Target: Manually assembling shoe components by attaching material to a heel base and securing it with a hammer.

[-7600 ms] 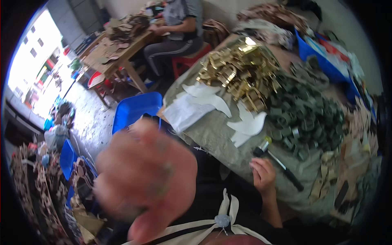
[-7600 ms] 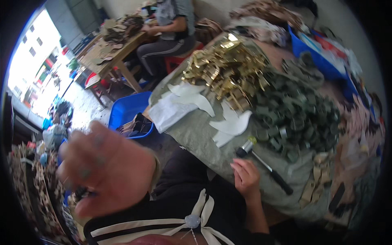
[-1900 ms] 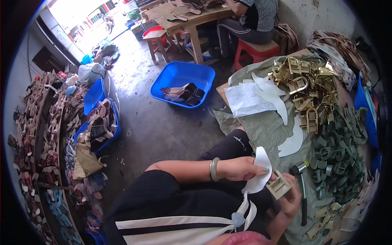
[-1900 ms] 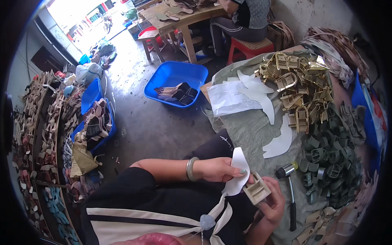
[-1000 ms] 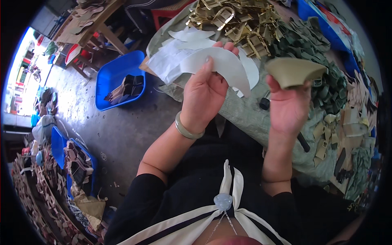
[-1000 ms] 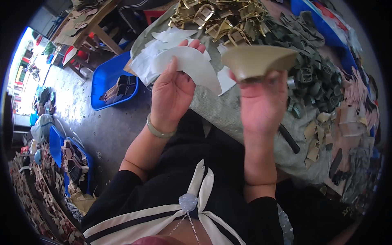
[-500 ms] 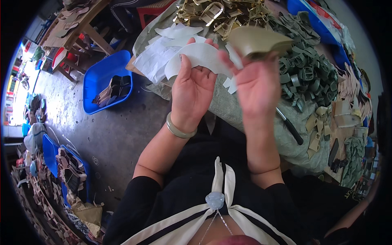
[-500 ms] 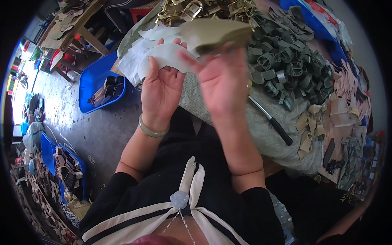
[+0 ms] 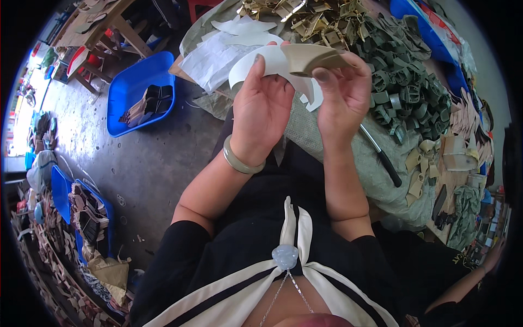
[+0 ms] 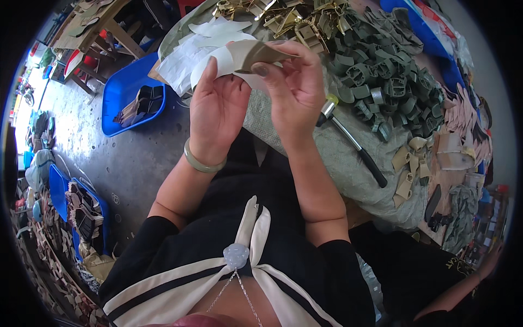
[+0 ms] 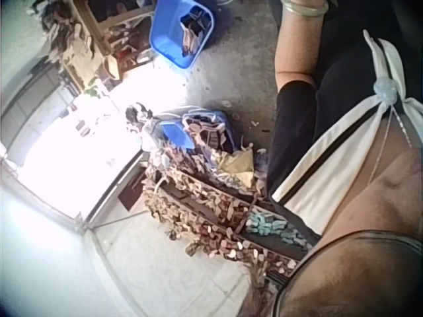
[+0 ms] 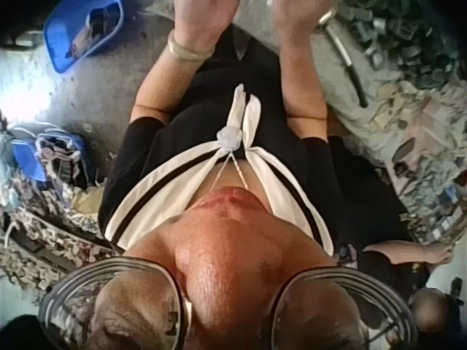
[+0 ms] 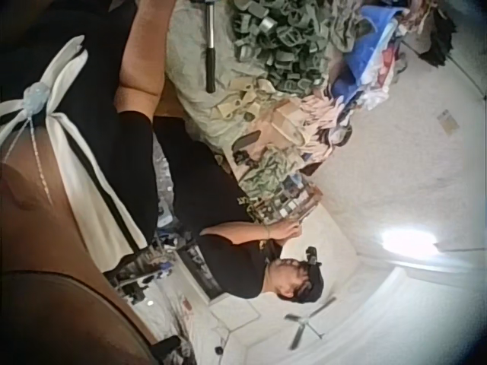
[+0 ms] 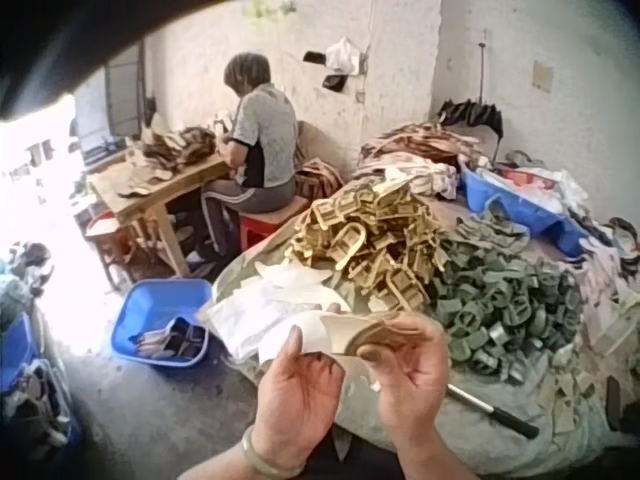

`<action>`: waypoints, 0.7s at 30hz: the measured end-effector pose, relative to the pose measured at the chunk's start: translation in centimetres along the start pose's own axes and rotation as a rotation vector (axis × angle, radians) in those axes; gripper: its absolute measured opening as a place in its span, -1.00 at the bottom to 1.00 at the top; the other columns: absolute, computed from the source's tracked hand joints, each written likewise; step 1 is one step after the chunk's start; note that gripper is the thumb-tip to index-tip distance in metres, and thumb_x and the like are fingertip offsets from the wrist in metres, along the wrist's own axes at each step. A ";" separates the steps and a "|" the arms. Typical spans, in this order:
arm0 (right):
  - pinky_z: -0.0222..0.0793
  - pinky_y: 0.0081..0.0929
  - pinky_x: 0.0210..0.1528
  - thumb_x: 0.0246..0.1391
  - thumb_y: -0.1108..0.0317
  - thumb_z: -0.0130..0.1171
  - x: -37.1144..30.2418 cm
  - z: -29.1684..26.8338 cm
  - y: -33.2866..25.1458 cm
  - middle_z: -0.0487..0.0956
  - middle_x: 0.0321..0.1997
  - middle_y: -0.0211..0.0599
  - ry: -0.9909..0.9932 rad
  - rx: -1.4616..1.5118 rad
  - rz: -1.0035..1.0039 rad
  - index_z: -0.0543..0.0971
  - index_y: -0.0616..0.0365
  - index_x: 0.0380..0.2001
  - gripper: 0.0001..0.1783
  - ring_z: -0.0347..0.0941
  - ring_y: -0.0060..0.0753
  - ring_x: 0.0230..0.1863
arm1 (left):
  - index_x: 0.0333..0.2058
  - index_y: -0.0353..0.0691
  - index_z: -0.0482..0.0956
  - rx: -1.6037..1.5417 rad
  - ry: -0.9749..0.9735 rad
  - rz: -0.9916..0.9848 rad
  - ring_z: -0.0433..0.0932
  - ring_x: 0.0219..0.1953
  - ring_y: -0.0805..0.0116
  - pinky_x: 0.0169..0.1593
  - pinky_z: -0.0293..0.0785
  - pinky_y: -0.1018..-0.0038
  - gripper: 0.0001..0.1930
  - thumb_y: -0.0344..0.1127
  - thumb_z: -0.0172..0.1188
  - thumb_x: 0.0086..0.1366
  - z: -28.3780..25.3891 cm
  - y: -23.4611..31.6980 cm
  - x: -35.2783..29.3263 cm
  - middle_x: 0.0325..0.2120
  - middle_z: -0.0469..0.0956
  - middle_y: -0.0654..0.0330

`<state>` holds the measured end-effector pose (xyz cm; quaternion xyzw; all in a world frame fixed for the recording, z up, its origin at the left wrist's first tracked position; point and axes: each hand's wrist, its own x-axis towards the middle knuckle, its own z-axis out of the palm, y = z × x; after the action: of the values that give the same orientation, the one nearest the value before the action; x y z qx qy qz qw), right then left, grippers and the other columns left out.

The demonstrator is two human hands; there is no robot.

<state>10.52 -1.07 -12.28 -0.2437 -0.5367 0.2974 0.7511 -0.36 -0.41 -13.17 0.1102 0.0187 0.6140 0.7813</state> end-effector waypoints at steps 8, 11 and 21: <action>0.50 -0.50 -0.05 0.03 0.62 0.13 -0.5 0.5 1.8 0.46 -0.11 -0.17 -0.167 -0.241 -0.183 0.34 0.27 -0.16 -0.70 0.45 -0.36 -0.03 | 0.05 -0.36 0.26 0.062 0.070 0.048 0.34 0.05 0.32 0.18 0.23 0.38 -0.64 -0.24 -0.27 0.42 0.4 -0.6 -1.0 -0.01 0.38 0.12; 0.53 -0.53 -0.08 0.02 0.61 0.14 -0.5 0.3 2.2 0.47 -0.12 -0.17 -0.180 -0.240 -0.157 0.36 0.28 -0.18 -0.72 0.46 -0.37 -0.05 | 0.01 -0.36 0.28 0.054 0.080 0.009 0.35 0.02 0.32 0.16 0.24 0.38 -0.65 -0.24 -0.28 0.42 0.2 -0.2 -1.0 -0.04 0.39 0.12; 0.54 -0.53 -0.12 0.02 0.60 0.14 -0.7 0.0 2.7 0.50 -0.15 -0.18 -0.183 -0.249 -0.148 0.38 0.27 -0.20 -0.75 0.48 -0.39 -0.09 | -0.02 -0.37 0.29 0.032 0.153 0.002 0.35 0.00 0.34 0.14 0.25 0.40 -0.66 -0.24 -0.29 0.43 0.2 -0.4 -1.1 -0.08 0.40 0.12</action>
<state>9.84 0.35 -14.59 -0.2665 -0.6521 0.1934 0.6829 -0.24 -1.58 -13.14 0.0751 0.0881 0.6211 0.7752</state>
